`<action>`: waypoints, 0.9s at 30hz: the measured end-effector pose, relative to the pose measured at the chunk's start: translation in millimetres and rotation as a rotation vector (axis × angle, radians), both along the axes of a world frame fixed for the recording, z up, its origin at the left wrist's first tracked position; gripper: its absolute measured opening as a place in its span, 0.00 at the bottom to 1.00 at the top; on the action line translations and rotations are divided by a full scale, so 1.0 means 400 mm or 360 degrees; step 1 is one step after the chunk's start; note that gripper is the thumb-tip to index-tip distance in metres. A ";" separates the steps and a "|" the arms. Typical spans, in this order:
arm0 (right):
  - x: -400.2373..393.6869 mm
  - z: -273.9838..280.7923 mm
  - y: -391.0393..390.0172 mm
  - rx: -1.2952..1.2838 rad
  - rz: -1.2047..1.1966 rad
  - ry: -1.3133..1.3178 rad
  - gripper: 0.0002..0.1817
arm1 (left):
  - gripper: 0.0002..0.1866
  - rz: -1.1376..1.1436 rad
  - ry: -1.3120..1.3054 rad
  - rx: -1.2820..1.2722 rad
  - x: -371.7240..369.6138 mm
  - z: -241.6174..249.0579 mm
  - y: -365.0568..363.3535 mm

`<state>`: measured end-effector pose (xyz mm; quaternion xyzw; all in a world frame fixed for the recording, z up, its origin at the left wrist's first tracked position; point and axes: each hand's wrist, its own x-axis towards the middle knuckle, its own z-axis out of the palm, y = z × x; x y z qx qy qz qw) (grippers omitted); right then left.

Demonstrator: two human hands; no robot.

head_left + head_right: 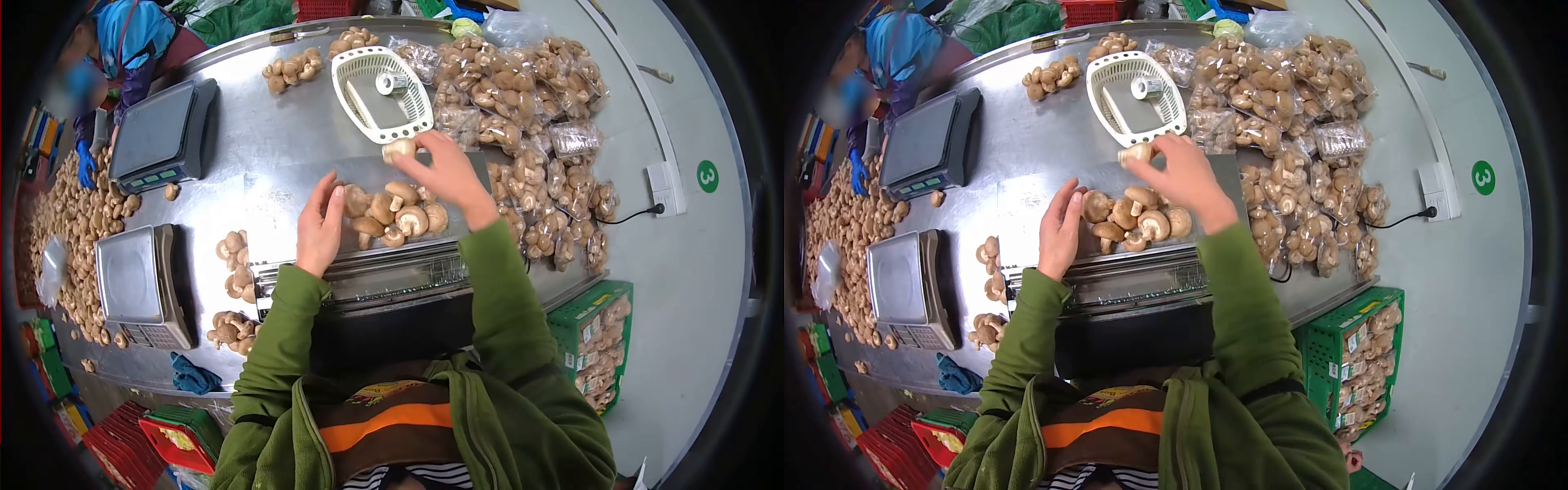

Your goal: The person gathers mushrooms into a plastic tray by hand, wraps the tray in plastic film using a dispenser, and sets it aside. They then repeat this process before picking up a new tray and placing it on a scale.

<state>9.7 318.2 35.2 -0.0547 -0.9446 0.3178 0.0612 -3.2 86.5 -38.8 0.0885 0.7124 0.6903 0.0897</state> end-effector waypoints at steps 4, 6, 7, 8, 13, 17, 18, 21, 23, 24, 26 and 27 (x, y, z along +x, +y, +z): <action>0.141 0.052 -0.053 0.0148 0.0490 0.0437 0.22 | 0.20 -0.0022 -0.0108 0.0061 0.010 0.018 -0.019; 0.179 0.039 -0.071 0.0329 0.0564 0.0497 0.22 | 0.16 -0.0018 -0.0058 0.0040 0.023 0.041 -0.008; 0.190 0.013 -0.075 0.0372 0.0481 0.0480 0.22 | 0.16 -0.0031 -0.0056 0.0040 0.028 0.041 -0.004; 0.198 0.000 -0.074 0.0416 0.0401 0.0469 0.22 | 0.15 -0.0019 0.0124 -0.0062 0.027 0.041 0.002; 0.215 0.009 -0.059 0.0233 0.0282 0.0373 0.26 | 0.12 0.0012 0.0339 -0.0184 0.020 0.029 0.023; 0.071 -0.057 -0.011 0.0045 0.0224 0.0466 0.31 | 0.14 -0.0002 0.0318 -0.0234 0.007 0.025 0.030; 0.027 -0.073 0.002 0.0036 0.0191 0.0551 0.31 | 0.15 0.0012 0.0271 -0.0239 0.010 0.027 0.028; -0.057 -0.083 0.030 0.0154 0.0606 -0.0279 0.27 | 0.16 0.0032 0.0245 -0.0184 0.014 0.031 0.020; -0.056 -0.096 0.031 0.0065 0.0582 -0.0179 0.25 | 0.16 0.0030 0.0179 -0.0172 0.011 0.024 -0.006; -0.048 -0.101 0.031 -0.0020 0.0561 -0.0081 0.22 | 0.16 0.0034 0.0114 -0.0155 0.012 0.022 -0.017; -0.012 -0.057 0.007 -0.0334 0.0391 -0.0022 0.20 | 0.15 0.0064 0.0083 -0.0162 0.015 0.039 -0.039; 0.011 -0.026 -0.005 -0.0641 0.0197 0.0061 0.19 | 0.15 0.0076 0.0112 -0.0102 0.015 0.040 -0.049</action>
